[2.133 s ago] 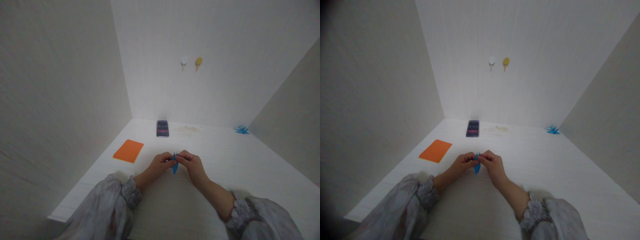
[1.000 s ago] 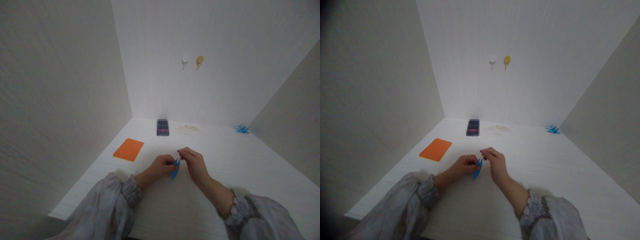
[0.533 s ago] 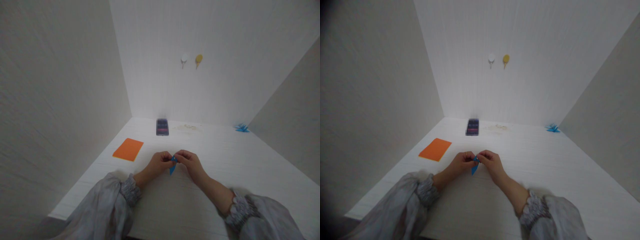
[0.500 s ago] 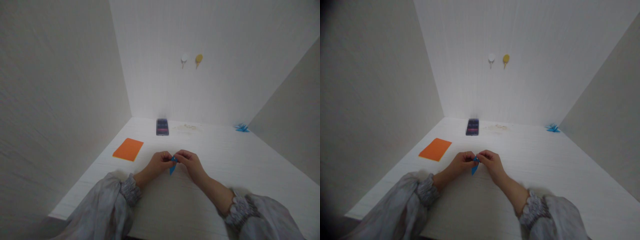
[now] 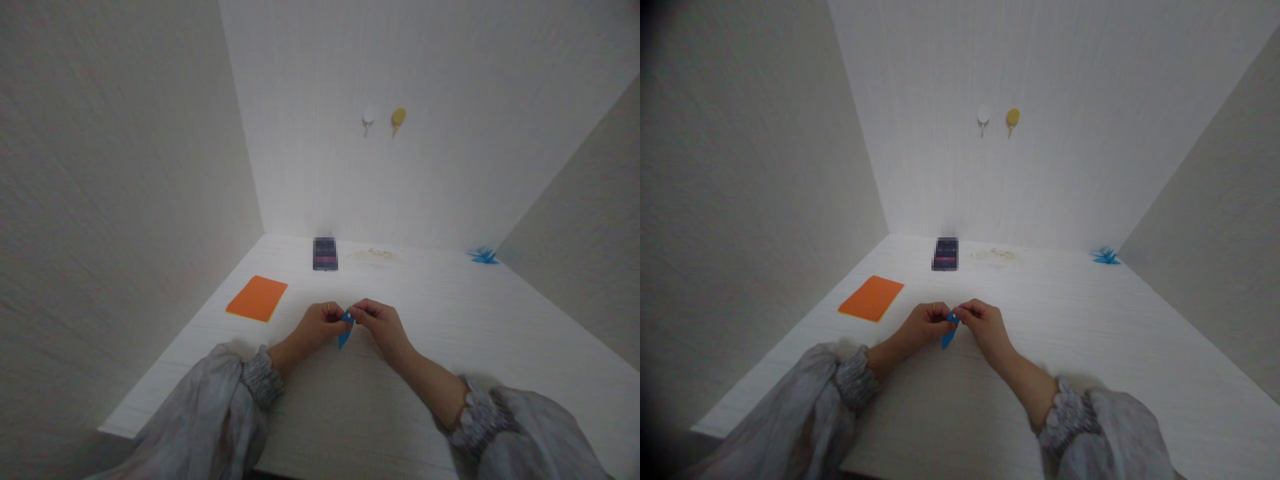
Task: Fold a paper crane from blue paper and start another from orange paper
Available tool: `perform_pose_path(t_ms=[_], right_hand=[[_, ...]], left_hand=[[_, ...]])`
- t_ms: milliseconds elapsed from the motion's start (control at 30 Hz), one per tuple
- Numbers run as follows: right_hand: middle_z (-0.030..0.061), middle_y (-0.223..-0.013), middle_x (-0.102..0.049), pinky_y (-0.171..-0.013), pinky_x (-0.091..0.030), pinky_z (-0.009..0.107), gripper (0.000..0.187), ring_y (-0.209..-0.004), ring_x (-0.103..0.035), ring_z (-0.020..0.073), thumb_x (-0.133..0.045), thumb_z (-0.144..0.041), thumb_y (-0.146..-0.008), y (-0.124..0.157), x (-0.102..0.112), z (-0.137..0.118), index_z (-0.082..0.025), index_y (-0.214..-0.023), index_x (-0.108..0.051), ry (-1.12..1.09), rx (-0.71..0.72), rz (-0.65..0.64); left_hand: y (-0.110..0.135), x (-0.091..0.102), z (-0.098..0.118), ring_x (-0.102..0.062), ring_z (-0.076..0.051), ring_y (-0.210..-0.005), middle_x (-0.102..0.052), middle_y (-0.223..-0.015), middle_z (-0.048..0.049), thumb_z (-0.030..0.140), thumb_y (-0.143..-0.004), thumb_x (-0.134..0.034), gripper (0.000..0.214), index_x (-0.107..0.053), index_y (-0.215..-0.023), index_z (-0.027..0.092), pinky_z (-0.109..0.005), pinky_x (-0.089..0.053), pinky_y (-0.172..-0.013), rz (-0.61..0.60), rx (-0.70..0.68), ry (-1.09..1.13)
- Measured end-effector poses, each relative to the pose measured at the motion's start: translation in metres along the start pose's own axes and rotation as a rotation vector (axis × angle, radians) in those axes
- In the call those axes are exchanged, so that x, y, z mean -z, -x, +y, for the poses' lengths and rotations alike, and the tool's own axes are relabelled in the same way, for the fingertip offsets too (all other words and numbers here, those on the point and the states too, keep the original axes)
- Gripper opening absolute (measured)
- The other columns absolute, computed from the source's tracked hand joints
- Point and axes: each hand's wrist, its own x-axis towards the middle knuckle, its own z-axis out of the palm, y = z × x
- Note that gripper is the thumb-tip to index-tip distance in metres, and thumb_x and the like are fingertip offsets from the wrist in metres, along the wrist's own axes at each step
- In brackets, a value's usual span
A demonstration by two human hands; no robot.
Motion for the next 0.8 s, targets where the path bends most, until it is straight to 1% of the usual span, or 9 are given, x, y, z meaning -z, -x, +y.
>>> perform_pose_path(t_ms=[167, 400, 567, 667, 800], right_hand=[[-0.0025, -0.054, -0.051, -0.053, -0.034, 0.024, 0.021, -0.054, -0.044, 0.0111, -0.057, -0.036, -0.068, -0.0030, 0.0009, 0.0081, -0.017, -0.061, -0.059, 0.061, 0.012, -0.042], [-0.0027, -0.051, -0.046, -0.050, -0.031, 0.024, 0.021, -0.052, -0.041, 0.0117, -0.052, -0.033, -0.071, -0.0013, -0.0013, 0.0070, -0.018, -0.057, -0.053, 0.242, 0.069, -0.007], [-0.0016, -0.054, -0.050, -0.050, -0.033, 0.024, 0.021, -0.053, -0.044, 0.0125, -0.049, -0.034, -0.074, -0.0009, -0.0014, 0.0055, -0.018, -0.060, -0.052, 0.278, 0.098, -0.018], [-0.0014, -0.054, -0.051, -0.050, -0.035, 0.024, 0.022, -0.053, -0.046, 0.0126, -0.049, -0.034, -0.074, -0.0011, -0.0007, 0.0043, -0.018, -0.060, -0.052, 0.282, 0.104, -0.021], [-0.0019, -0.053, -0.049, -0.049, -0.034, 0.023, 0.023, -0.052, -0.043, 0.0117, -0.051, -0.035, -0.074, -0.0012, 0.0003, 0.0029, -0.018, -0.058, -0.052, 0.289, 0.120, 0.017]], left_hand=[[0.0013, -0.0015, 0.0033, -0.046, -0.008, -0.050, -0.052, -0.055, 0.0020, 0.022, -0.059, -0.062, 0.014, -0.054, -0.061, 0.012, -0.021, -0.035, -0.052, 0.010, 0.017, 0.013], [-0.0012, -0.0012, 0.0030, -0.046, -0.008, -0.049, -0.053, -0.053, 0.0029, 0.021, -0.057, -0.062, 0.013, -0.053, -0.060, 0.012, -0.021, -0.035, -0.050, 0.006, 0.045, -0.021], [0.0000, -0.0031, 0.0080, -0.058, -0.013, -0.058, -0.060, -0.059, -0.0008, 0.022, -0.057, -0.064, 0.016, -0.054, -0.066, 0.012, -0.023, -0.042, -0.056, -0.064, 0.100, 0.107], [0.0023, -0.0042, 0.0096, -0.060, -0.014, -0.058, -0.061, -0.060, -0.0014, 0.026, -0.059, -0.065, 0.021, -0.053, -0.069, 0.012, -0.025, -0.044, -0.057, -0.102, 0.133, 0.190], [0.0035, -0.0030, 0.0081, -0.060, -0.014, -0.059, -0.061, -0.062, -0.0021, 0.031, -0.063, -0.065, 0.024, -0.055, -0.073, 0.011, -0.024, -0.044, -0.056, -0.124, 0.105, 0.216]])
